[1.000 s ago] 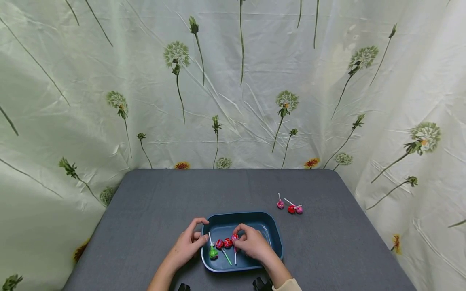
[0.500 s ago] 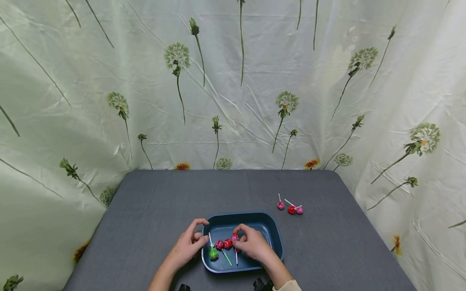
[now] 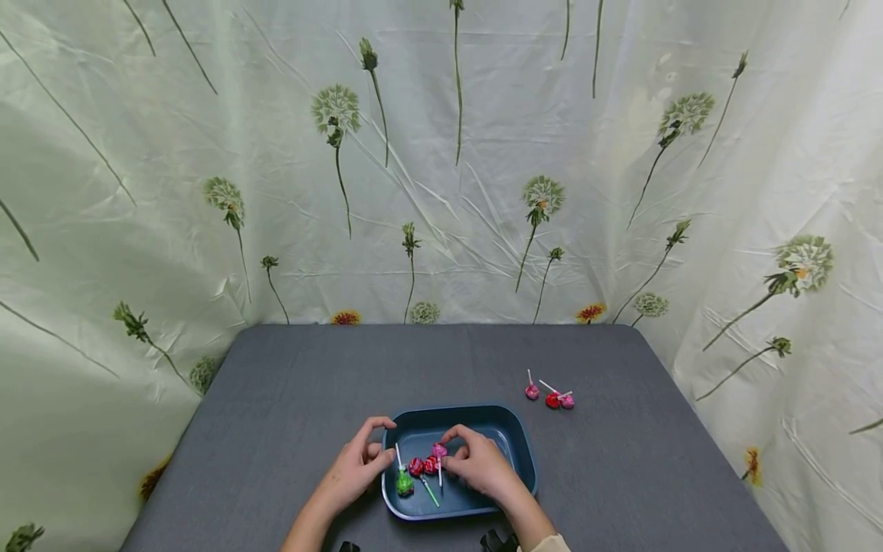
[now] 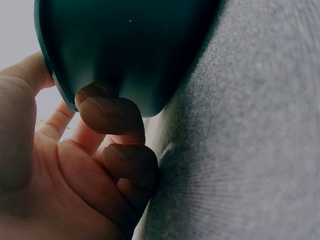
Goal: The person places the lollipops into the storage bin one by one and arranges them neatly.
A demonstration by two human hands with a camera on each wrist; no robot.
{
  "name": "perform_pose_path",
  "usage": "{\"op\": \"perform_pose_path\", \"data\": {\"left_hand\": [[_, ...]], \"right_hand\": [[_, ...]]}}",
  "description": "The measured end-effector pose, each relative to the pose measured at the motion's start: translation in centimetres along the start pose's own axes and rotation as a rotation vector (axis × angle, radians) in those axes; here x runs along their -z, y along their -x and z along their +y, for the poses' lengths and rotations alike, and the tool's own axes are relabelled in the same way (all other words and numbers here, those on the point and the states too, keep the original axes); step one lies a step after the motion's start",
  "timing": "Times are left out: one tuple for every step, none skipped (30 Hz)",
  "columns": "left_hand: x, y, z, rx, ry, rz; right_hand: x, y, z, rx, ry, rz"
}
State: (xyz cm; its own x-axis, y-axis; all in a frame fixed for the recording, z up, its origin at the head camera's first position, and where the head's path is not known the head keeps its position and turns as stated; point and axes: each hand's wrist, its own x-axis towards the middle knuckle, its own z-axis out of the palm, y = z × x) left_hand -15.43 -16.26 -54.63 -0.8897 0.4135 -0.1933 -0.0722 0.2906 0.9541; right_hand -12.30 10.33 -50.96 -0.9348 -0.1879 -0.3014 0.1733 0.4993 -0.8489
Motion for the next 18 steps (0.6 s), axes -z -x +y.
{"op": "perform_pose_path", "data": {"left_hand": [[0.0, 0.0, -0.1, -0.002, -0.001, -0.001], [0.0, 0.0, -0.1, -0.002, -0.002, -0.002], [0.0, 0.0, -0.1, 0.000, 0.002, -0.004], [0.0, 0.1, -0.1, 0.000, 0.007, -0.006], [0.0, 0.0, -0.1, -0.002, 0.011, -0.008], [0.0, 0.0, -0.1, -0.002, 0.017, -0.011], [0.0, 0.0, -0.1, -0.003, 0.023, -0.014], [0.0, 0.0, -0.1, -0.004, 0.027, -0.016], [0.0, 0.0, -0.1, -0.005, 0.030, -0.017], [0.0, 0.0, -0.1, -0.007, 0.029, -0.018], [0.0, 0.0, -0.1, -0.006, 0.027, -0.017], [0.0, -0.1, -0.1, -0.004, 0.023, -0.016], [0.0, -0.1, -0.1, -0.005, 0.017, -0.013], [0.0, -0.1, -0.1, -0.003, 0.011, -0.011], [0.0, -0.1, -0.2, -0.003, 0.007, -0.009], [0.0, -0.1, -0.2, -0.001, 0.004, -0.007], [0.0, -0.1, -0.2, 0.000, 0.002, -0.005], [0.0, -0.1, -0.2, 0.000, 0.001, -0.003]], "right_hand": [[0.0, 0.0, 0.0, 0.002, 0.000, 0.003], [0.0, 0.0, 0.0, 0.006, -0.002, 0.007], [0.0, 0.1, 0.0, 0.010, -0.004, 0.011], [0.1, 0.1, 0.0, 0.016, -0.005, 0.017], [0.1, 0.1, -0.1, 0.019, -0.006, 0.024], [0.2, 0.2, -0.2, 0.024, -0.004, 0.033], [0.2, 0.3, -0.3, 0.033, 0.002, 0.046], [0.3, 0.4, -0.4, 0.041, 0.007, 0.059], [0.5, 0.5, -0.6, 0.047, 0.013, 0.074], [0.6, 0.5, -0.8, 0.053, 0.023, 0.091], [0.7, 0.6, -1.0, 0.064, 0.030, 0.109], [0.9, 0.7, -1.1, 0.074, 0.040, 0.127], [1.1, 0.8, -1.3, 0.084, 0.046, 0.144], [1.3, 0.9, -1.5, 0.088, 0.049, 0.159], [1.5, 0.9, -1.6, 0.093, 0.053, 0.173], [1.7, 1.0, -1.7, 0.096, 0.057, 0.185], [2.0, 1.0, -1.8, 0.096, 0.057, 0.197], [2.2, 1.0, -1.9, 0.094, 0.057, 0.208]]}}
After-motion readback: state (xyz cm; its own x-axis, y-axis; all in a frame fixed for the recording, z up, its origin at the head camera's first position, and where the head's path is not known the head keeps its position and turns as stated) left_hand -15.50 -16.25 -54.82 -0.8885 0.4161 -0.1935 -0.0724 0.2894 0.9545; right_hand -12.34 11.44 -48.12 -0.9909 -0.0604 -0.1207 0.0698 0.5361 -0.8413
